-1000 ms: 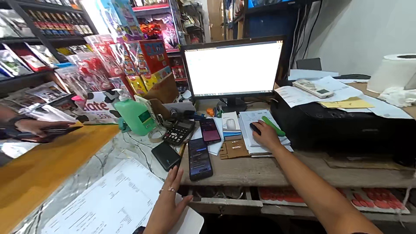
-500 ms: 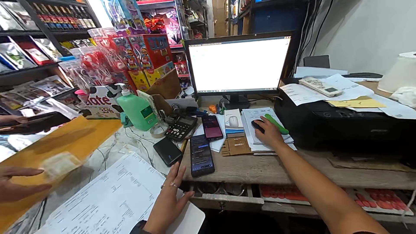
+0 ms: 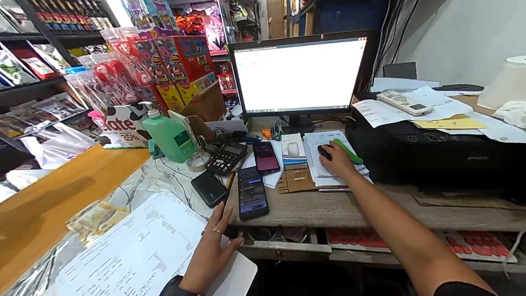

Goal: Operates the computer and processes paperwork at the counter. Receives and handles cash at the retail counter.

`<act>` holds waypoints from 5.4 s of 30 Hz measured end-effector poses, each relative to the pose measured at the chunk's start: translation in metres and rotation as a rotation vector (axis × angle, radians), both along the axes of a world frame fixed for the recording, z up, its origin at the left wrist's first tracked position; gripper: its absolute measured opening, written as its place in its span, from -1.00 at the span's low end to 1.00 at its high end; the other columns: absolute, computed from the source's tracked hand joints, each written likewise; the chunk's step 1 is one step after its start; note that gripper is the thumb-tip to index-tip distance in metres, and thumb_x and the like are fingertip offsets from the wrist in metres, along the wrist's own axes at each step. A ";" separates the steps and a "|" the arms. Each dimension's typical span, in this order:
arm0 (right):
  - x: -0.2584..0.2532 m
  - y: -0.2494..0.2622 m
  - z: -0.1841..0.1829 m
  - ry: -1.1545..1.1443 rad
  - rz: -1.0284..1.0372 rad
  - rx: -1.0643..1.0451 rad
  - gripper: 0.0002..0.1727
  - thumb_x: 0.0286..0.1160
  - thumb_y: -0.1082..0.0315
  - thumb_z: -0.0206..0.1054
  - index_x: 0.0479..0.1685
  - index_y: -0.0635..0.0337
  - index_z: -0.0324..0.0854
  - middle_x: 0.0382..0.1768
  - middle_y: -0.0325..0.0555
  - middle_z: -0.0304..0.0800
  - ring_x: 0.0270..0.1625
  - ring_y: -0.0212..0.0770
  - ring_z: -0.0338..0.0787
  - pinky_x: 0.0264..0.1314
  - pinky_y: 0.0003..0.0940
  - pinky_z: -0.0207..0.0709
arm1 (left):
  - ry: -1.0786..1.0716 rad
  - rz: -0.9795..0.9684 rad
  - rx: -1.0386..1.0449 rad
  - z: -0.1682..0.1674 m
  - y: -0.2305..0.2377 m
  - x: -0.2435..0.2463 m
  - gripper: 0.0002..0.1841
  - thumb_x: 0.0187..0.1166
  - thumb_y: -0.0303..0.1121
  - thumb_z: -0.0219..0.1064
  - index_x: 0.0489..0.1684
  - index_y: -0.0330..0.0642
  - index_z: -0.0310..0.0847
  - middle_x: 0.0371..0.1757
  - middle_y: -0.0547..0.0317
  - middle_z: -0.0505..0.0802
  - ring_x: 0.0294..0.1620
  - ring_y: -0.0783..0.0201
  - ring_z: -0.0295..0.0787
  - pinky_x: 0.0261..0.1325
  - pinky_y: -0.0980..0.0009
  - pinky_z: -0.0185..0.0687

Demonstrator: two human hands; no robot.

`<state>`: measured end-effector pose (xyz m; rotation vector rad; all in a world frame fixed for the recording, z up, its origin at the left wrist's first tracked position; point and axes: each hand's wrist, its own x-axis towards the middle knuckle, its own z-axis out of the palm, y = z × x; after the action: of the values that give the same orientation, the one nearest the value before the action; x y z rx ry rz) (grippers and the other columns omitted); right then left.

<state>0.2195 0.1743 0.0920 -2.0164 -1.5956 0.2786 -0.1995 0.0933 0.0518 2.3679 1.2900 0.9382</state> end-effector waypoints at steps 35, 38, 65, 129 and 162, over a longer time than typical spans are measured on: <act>0.001 -0.006 -0.016 -0.024 0.044 0.100 -0.55 0.65 0.32 0.25 0.47 0.28 0.63 0.69 0.31 0.35 0.56 0.38 0.52 0.57 0.29 0.31 | -0.015 -0.011 0.015 -0.003 0.000 -0.004 -0.17 0.26 -0.16 0.51 0.60 -0.42 0.43 0.71 -0.50 0.33 0.74 -0.45 0.20 0.64 -0.22 0.26; 0.001 -0.006 -0.016 -0.029 0.043 0.086 -0.53 0.66 0.30 0.26 0.50 0.27 0.61 0.71 0.30 0.32 0.59 0.38 0.50 0.58 0.30 0.29 | -0.010 -0.018 0.020 -0.004 0.002 -0.005 -0.16 0.29 -0.09 0.49 0.61 -0.41 0.42 0.72 -0.49 0.33 0.75 -0.42 0.21 0.65 -0.19 0.26; 0.067 -0.279 -0.149 -0.161 -0.074 0.087 -0.55 0.64 0.19 0.20 0.29 0.33 0.72 0.43 0.47 0.59 0.62 0.64 0.35 0.59 0.73 -0.12 | 0.370 -0.512 -0.076 -0.086 -0.120 0.258 -0.14 0.32 -0.10 0.59 0.61 -0.45 0.41 0.62 -0.46 0.50 0.64 -0.42 0.40 0.60 -0.39 0.19; 0.112 -0.294 -0.125 -0.244 -0.337 -0.295 -0.28 0.68 -0.20 0.19 0.45 0.30 0.61 0.65 0.39 0.37 0.82 0.52 0.02 0.69 0.66 -0.34 | 0.405 -0.462 -0.075 -0.095 -0.134 0.235 -0.12 0.27 -0.11 0.63 0.60 -0.44 0.42 0.65 -0.50 0.44 0.68 -0.42 0.34 0.65 -0.33 0.15; -0.007 -0.230 -0.056 0.002 0.395 0.230 -0.65 0.48 0.42 0.09 -0.17 0.31 0.85 -0.07 0.09 0.94 -0.01 0.06 0.94 0.04 -0.01 0.78 | 0.137 -0.579 -0.127 -0.078 -0.130 0.227 -0.33 0.39 -0.16 0.55 0.46 -0.40 0.59 0.55 -0.39 0.60 0.64 -0.35 0.44 0.66 -0.28 0.25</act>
<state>0.2124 -0.0555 0.0355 -1.5219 -1.9232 0.2298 0.0276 -0.0368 -0.0263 2.5148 0.6056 0.5074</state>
